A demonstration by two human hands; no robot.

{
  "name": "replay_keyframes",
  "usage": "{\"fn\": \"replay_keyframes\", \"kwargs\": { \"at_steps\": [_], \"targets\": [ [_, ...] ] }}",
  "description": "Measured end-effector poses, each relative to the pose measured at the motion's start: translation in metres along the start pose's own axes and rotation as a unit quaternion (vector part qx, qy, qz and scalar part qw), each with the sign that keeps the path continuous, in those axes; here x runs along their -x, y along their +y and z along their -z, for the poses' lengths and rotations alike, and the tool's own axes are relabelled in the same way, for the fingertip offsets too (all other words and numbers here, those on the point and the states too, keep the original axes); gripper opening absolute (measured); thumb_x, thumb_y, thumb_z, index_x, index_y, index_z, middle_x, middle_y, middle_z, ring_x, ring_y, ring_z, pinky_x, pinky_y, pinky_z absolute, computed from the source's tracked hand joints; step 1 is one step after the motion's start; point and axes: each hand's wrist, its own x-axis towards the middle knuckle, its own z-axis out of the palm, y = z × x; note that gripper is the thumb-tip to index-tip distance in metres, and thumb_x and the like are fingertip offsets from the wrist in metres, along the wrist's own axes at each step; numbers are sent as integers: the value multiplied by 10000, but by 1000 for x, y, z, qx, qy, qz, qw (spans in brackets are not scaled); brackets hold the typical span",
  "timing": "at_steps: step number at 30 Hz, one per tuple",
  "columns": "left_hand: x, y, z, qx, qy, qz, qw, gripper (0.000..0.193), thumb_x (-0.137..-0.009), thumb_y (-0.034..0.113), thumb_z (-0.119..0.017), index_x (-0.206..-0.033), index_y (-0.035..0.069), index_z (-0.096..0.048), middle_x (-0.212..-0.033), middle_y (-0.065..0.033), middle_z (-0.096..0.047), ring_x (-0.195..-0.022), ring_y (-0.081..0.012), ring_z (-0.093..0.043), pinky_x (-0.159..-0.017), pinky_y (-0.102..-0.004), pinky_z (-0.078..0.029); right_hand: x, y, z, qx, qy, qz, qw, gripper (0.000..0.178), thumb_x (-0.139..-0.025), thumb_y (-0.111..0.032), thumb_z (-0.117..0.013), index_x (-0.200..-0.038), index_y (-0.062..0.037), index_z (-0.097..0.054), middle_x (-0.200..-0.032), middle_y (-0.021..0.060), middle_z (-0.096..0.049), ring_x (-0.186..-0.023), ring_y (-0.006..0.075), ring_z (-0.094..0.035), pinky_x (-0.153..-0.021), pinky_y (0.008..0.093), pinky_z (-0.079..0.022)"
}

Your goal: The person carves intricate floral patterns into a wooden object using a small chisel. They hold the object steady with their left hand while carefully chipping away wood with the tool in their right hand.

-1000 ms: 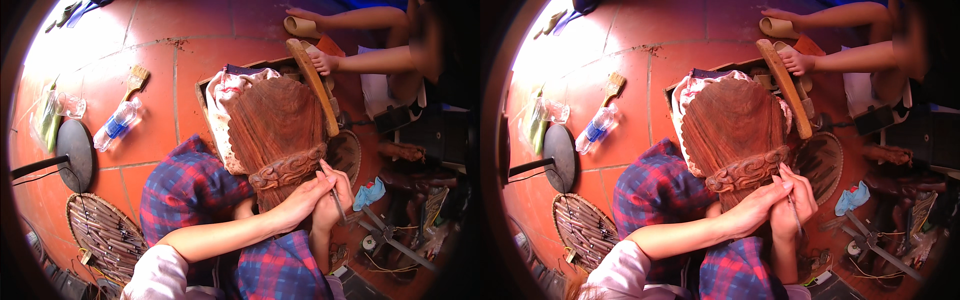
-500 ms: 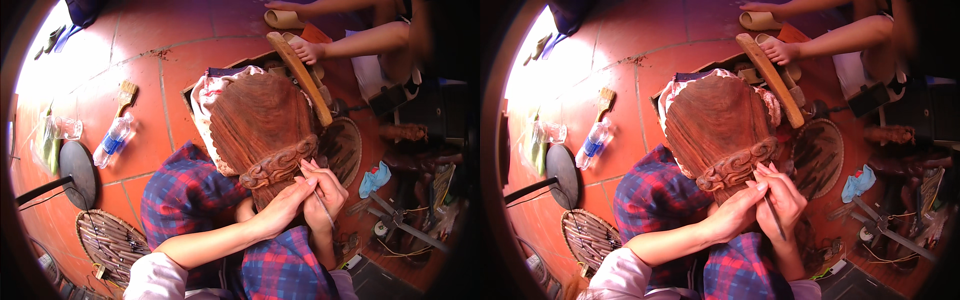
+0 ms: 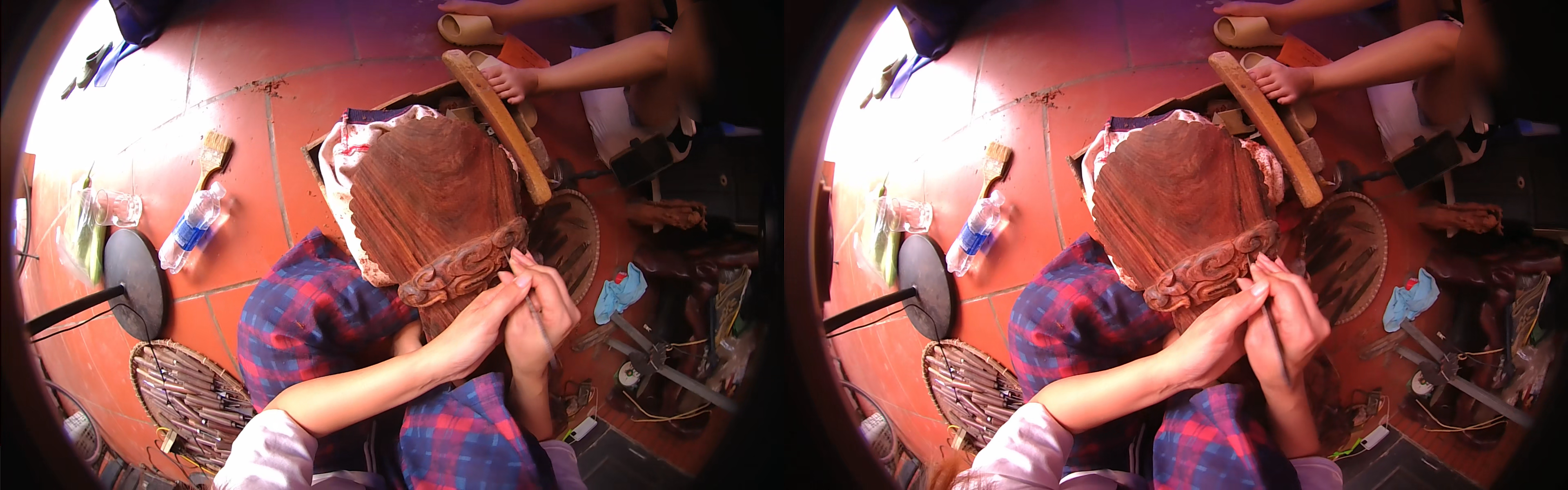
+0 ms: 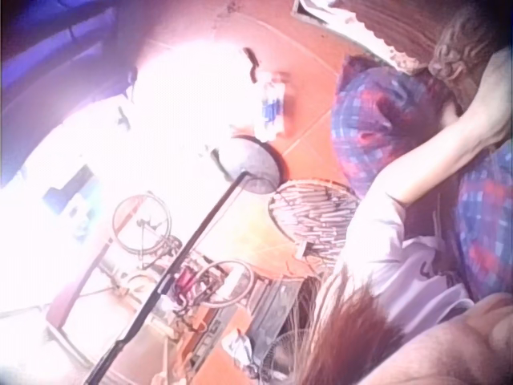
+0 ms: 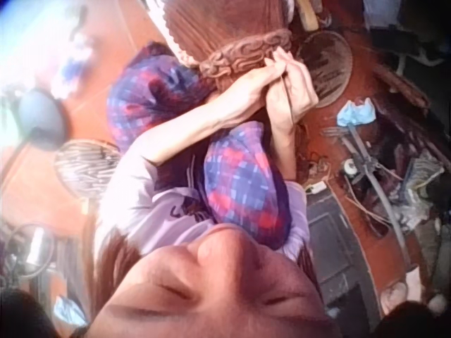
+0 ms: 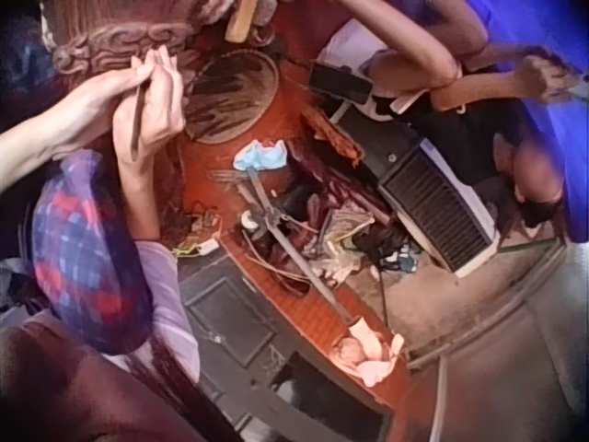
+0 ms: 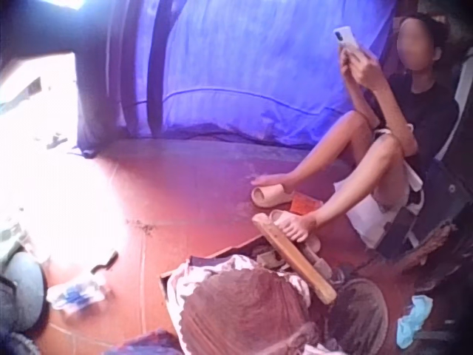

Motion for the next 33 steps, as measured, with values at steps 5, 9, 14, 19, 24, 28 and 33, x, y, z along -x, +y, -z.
{"fn": "replay_keyframes", "kwargs": {
  "at_steps": [5, 9, 14, 19, 24, 28, 33],
  "targets": [
    [19, 4, -7, 49, 8, 20, 999, 462, -1045, 366, -369, -1332, 12, -445, -1340, -109, -482, -1255, -194, -449, -1074, -361, -338, 1, -2, 10, -27, -74, 16, 997, 145, -752, 69, -690, -896, 50, -682, -868, 154, -696, -882, 278, -707, -885, 413, -543],
    [6, -8, 5, 83, -30, 1, 996, 466, -1045, 357, -369, -1370, 26, -410, -1384, -117, -451, -1282, -200, -430, -1084, -373, -331, -5, -1, 9, 38, -53, 47, 997, 214, -725, 73, -703, -934, 28, -711, -890, 144, -703, -902, 274, -704, -877, 389, -549],
    [16, -11, 10, 92, -54, 23, 994, 494, -1048, 366, -350, -1395, 16, -371, -1423, -125, -410, -1315, -208, -400, -1119, -387, -302, 5, -3, 13, 25, -87, 41, 995, 244, -716, 93, -683, -948, 26, -713, -900, 141, -704, -901, 267, -706, -849, 355, -559],
    [15, -9, -5, 29, -89, -31, 995, 424, -1041, 323, -414, -1349, 31, -424, -1308, -50, -477, -1211, -142, -444, -1062, -319, -325, 5, -3, 21, -98, -4, -18, 995, 230, -732, 155, -622, -921, 44, -691, -926, 180, -689, -857, 257, -691, -772, 329, -572],
    [12, -7, 9, -52, -125, -25, 991, 352, -1003, 321, -523, -1215, 40, -525, -1185, -5, -530, -1142, -98, -459, -1007, -289, -353, 8, 7, 19, -113, -5, -19, 993, 157, -725, -16, -731, -842, 19, -633, -867, 128, -637, -767, 212, -639, -682, 312, -536],
    [14, 9, -3, -101, -93, -23, 990, 339, -975, 311, -582, -1171, 37, -545, -1138, 1, -545, -1085, -77, -488, -965, -264, -380, 5, 10, 6, -85, 11, 13, 996, 199, -702, -9, -735, -753, -14, -542, -794, 112, -595, -714, 208, -609, -631, 321, -512],
    [12, 1, 5, -88, -65, -43, 993, 323, -981, 271, -574, -1195, 38, -510, -1102, -1, -556, -1047, -68, -506, -926, -253, -403, 2, 12, -5, -45, 4, 52, 998, 204, -693, 38, -713, -730, -11, -519, -767, 122, -585, -720, 247, -626, -639, 321, -519]
  ]
}}
